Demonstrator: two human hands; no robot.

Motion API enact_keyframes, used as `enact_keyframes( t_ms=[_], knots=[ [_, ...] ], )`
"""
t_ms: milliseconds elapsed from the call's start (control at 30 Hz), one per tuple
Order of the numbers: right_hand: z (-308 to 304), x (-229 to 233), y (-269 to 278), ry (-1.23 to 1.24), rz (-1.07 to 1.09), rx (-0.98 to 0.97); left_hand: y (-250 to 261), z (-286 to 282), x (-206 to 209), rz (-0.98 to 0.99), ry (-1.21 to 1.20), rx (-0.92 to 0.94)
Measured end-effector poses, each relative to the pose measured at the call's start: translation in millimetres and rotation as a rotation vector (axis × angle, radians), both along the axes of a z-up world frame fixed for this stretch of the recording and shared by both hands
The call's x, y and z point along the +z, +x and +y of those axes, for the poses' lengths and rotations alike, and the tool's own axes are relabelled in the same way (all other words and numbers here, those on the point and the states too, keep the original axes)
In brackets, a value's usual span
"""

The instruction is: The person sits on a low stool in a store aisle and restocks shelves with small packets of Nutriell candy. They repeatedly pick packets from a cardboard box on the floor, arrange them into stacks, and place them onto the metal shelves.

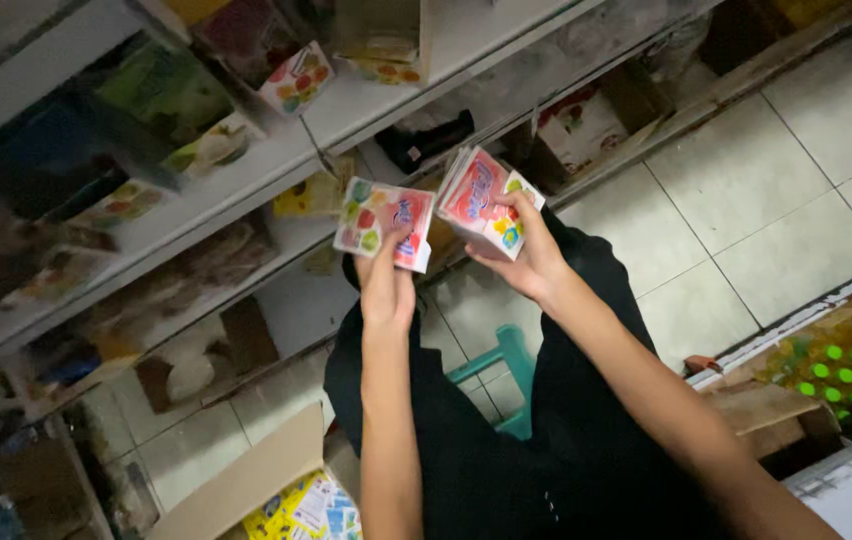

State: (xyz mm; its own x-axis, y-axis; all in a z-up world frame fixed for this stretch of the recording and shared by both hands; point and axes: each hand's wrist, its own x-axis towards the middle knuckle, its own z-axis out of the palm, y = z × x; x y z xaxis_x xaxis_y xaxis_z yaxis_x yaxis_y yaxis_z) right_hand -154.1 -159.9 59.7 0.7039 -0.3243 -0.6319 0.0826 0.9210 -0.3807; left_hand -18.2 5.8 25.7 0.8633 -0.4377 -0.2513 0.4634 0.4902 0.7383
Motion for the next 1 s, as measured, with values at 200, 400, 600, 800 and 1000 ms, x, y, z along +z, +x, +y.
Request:
enact_keyframes(
  t_ms=[200, 400, 600, 800, 1000],
  knots=[
    [0.3, -24.2, 26.5, 0.039, -0.037, 0.051, -5.3, -7.6, 61.9, -0.186, 0.272, 0.074],
    [-0.1, -53.3, 13.6, -0.195, -0.020, 0.095, -9.4, -6.4, 81.2, -0.434, 0.576, -0.252],
    [-9.6, -43.2, 7.6, -0.253, -0.018, -0.004, -6.4, -5.6, 107.9, -0.568, 0.738, -0.360],
    [-11.5, -44.9, 2.3, -0.317, -0.049, 0.040, -8.4, 5.7, 108.0, -0.715, 0.929, -0.287],
    [-11.1, -45.4, -6.4, -0.290, -0.122, 0.018, -1.0, 9.0, 85.8, -0.663, 0.671, -0.189]
  ],
)
